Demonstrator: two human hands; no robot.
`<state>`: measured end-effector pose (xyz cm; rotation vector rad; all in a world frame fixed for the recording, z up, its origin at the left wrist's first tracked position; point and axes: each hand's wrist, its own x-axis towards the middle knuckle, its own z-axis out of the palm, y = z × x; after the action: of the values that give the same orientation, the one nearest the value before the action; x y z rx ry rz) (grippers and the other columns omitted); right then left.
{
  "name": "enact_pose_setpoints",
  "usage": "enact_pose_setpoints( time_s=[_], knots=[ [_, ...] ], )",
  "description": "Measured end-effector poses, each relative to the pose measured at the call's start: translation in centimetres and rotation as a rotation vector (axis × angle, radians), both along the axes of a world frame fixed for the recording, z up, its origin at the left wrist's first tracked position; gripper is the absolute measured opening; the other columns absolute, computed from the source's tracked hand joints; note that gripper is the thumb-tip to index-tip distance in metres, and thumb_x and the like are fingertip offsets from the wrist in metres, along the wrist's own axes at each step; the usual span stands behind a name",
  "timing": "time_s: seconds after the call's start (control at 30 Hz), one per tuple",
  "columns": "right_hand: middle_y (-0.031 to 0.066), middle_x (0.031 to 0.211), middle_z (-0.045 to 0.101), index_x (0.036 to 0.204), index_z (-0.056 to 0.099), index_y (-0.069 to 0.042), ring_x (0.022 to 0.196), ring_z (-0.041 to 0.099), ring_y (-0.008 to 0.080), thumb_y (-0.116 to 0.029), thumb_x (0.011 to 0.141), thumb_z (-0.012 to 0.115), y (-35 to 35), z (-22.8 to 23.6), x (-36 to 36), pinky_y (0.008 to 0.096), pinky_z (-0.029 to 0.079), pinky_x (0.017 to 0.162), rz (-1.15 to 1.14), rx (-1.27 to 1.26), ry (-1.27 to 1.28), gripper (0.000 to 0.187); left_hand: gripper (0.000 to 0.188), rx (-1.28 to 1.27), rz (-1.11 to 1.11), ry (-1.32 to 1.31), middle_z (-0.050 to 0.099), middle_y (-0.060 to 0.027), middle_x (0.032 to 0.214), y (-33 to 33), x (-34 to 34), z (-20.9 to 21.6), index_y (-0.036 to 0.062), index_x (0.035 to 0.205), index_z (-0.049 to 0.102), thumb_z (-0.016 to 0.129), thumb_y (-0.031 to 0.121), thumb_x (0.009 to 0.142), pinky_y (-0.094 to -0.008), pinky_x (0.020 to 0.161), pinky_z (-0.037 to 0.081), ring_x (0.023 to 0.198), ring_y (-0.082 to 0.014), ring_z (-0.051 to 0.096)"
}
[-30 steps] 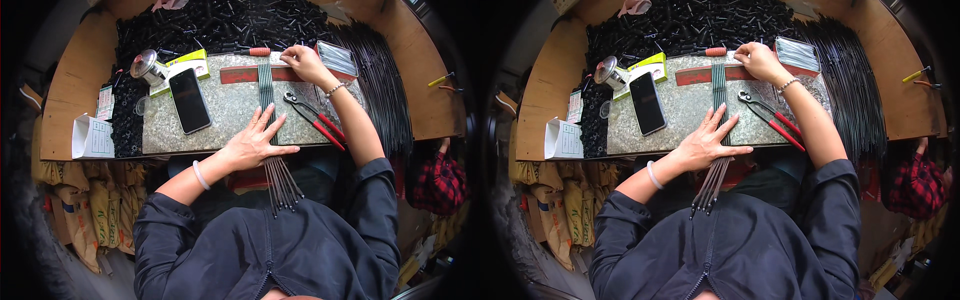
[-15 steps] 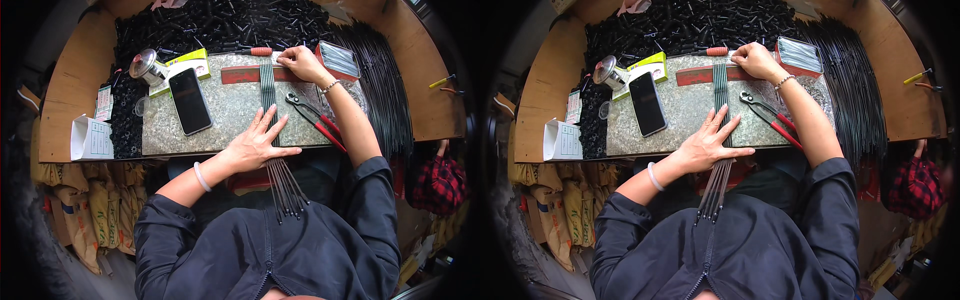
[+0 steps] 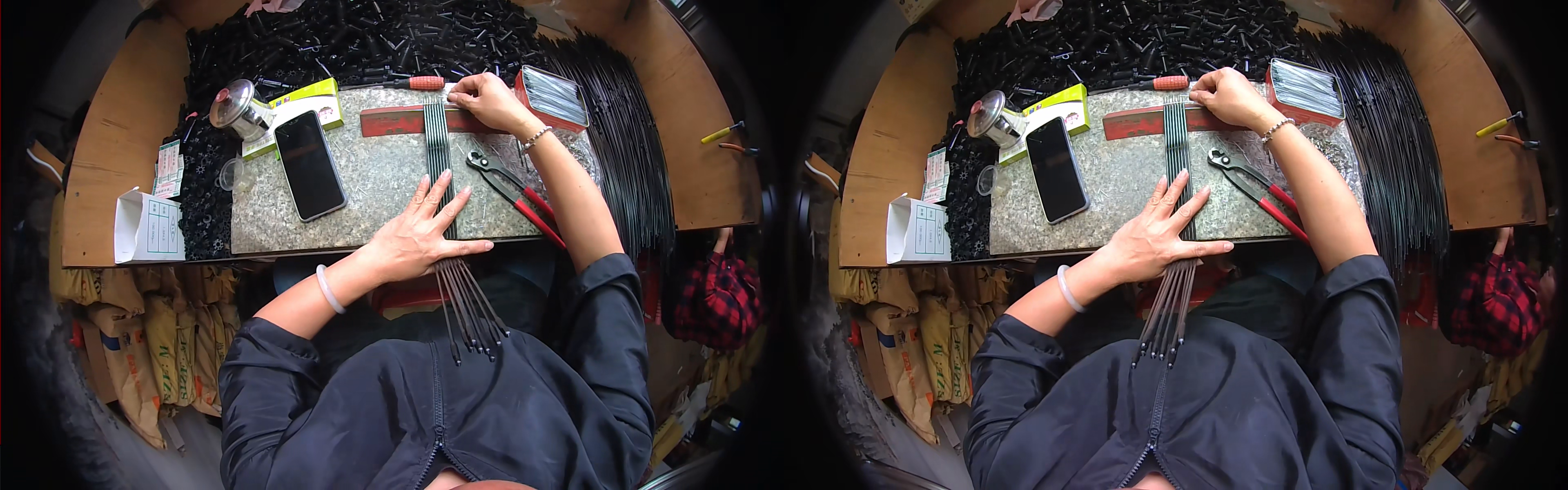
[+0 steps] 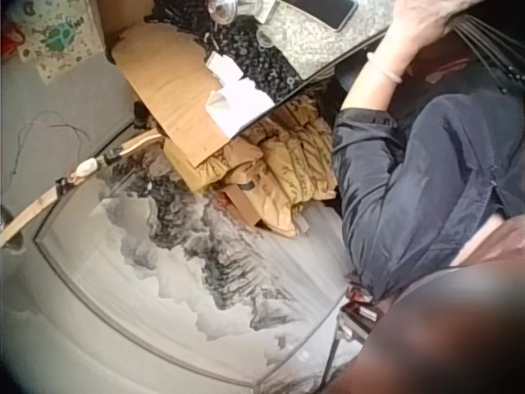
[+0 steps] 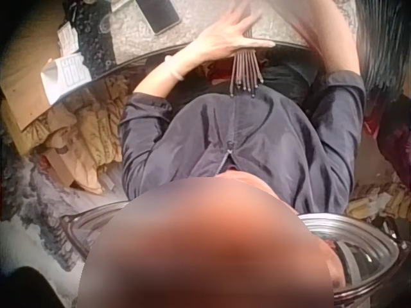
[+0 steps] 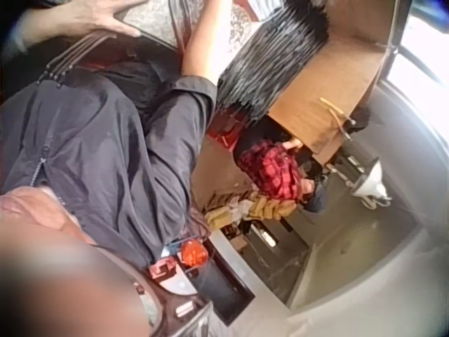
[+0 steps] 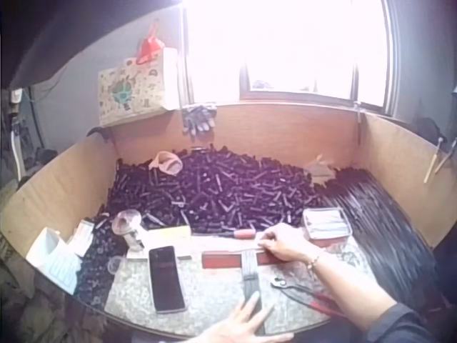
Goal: Assembling bundles of black rods into plastic housings using pliers at a factory workbench.
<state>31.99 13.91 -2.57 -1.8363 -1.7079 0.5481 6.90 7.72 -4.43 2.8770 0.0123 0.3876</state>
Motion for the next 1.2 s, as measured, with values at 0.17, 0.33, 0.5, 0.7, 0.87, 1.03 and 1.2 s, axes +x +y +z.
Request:
enact_pose_setpoints(
  time_s=[0.17, 0.33, 0.5, 0.7, 0.87, 1.03, 1.2],
  knots=[
    [0.0138, 0.076, 0.066, 0.089, 0.068, -0.002, 0.068, 0.062, 0.0190, -0.020, 0.081, 0.063, 0.4, 0.7, 0.0, 0.0314, 0.048, 0.069, 0.023, -0.060, 0.001, 0.021, 0.069, 0.023, 0.006, -0.009, 0.028, -0.0223, 0.140, 0.0, 0.0, 0.0, 0.0457, 0.129, 0.041, 0.057, 0.009, 0.073, -0.0615, 0.100, 0.028, 0.127, -0.0521, 0.024],
    [0.0064, 0.072, 0.065, 0.089, 0.065, 0.001, 0.067, 0.055, 0.0093, -0.023, 0.085, 0.062, 0.8, 0.2, 0.1, 0.0270, 0.046, 0.067, 0.055, -0.096, 0.028, 0.024, 0.068, 0.039, 0.005, -0.014, 0.028, -0.0225, 0.140, 0.0, 0.0, 0.0, 0.0457, 0.129, 0.041, 0.057, 0.009, 0.074, -0.0611, 0.101, 0.028, 0.127, -0.0521, 0.026],
    [0.0043, 0.073, 0.065, 0.090, 0.066, 0.000, 0.068, 0.054, 0.0074, -0.021, 0.085, 0.062, 1.0, 0.3, 0.1, 0.0260, 0.046, 0.069, 0.040, -0.105, 0.018, 0.023, 0.067, 0.052, 0.007, -0.020, 0.028, -0.0226, 0.140, 0.0, 0.0, 0.0, 0.0456, 0.129, 0.041, 0.057, 0.010, 0.074, -0.0611, 0.100, 0.028, 0.127, -0.0520, 0.025],
    [0.0027, 0.074, 0.065, 0.090, 0.067, 0.000, 0.070, 0.055, 0.0068, -0.017, 0.085, 0.062, 1.2, -0.1, 0.0, 0.0258, 0.047, 0.070, 0.076, -0.103, 0.050, 0.019, 0.065, 0.046, 0.002, -0.027, 0.029, -0.0226, 0.139, 0.1, -0.1, -0.1, 0.0456, 0.130, 0.041, 0.056, 0.013, 0.075, -0.0610, 0.101, 0.027, 0.127, -0.0520, 0.025],
    [0.0037, 0.078, 0.066, 0.092, 0.066, 0.000, 0.073, 0.057, 0.0069, -0.015, 0.085, 0.062, 1.3, 0.2, 0.3, 0.0249, 0.047, 0.073, 0.116, -0.085, 0.059, 0.017, 0.065, 0.038, -0.002, -0.023, 0.030, -0.0225, 0.139, 0.1, 0.0, -0.1, 0.0458, 0.130, 0.040, 0.057, 0.015, 0.076, -0.0610, 0.101, 0.027, 0.127, -0.0519, 0.024],
    [0.0044, 0.082, 0.066, 0.097, 0.065, 0.001, 0.076, 0.057, 0.0067, -0.013, 0.085, 0.062, 1.1, 0.5, 0.1, 0.0239, 0.047, 0.074, 0.162, -0.059, 0.030, 0.019, 0.065, 0.029, -0.002, -0.019, 0.030, -0.0225, 0.139, 0.0, 0.0, -0.1, 0.0458, 0.130, 0.040, 0.057, 0.015, 0.075, -0.0614, 0.101, 0.027, 0.128, -0.0519, 0.023],
    [0.0031, 0.082, 0.066, 0.094, 0.064, 0.002, 0.076, 0.057, 0.0063, -0.012, 0.085, 0.061, 1.4, 0.0, 0.6, 0.0236, 0.047, 0.073, 0.159, -0.097, 0.090, 0.017, 0.065, 0.023, -0.006, -0.021, 0.029, -0.0224, 0.140, 0.1, 0.0, -0.3, 0.0457, 0.129, 0.041, 0.057, 0.014, 0.075, -0.0617, 0.101, 0.027, 0.128, -0.0518, 0.022]
  ],
)
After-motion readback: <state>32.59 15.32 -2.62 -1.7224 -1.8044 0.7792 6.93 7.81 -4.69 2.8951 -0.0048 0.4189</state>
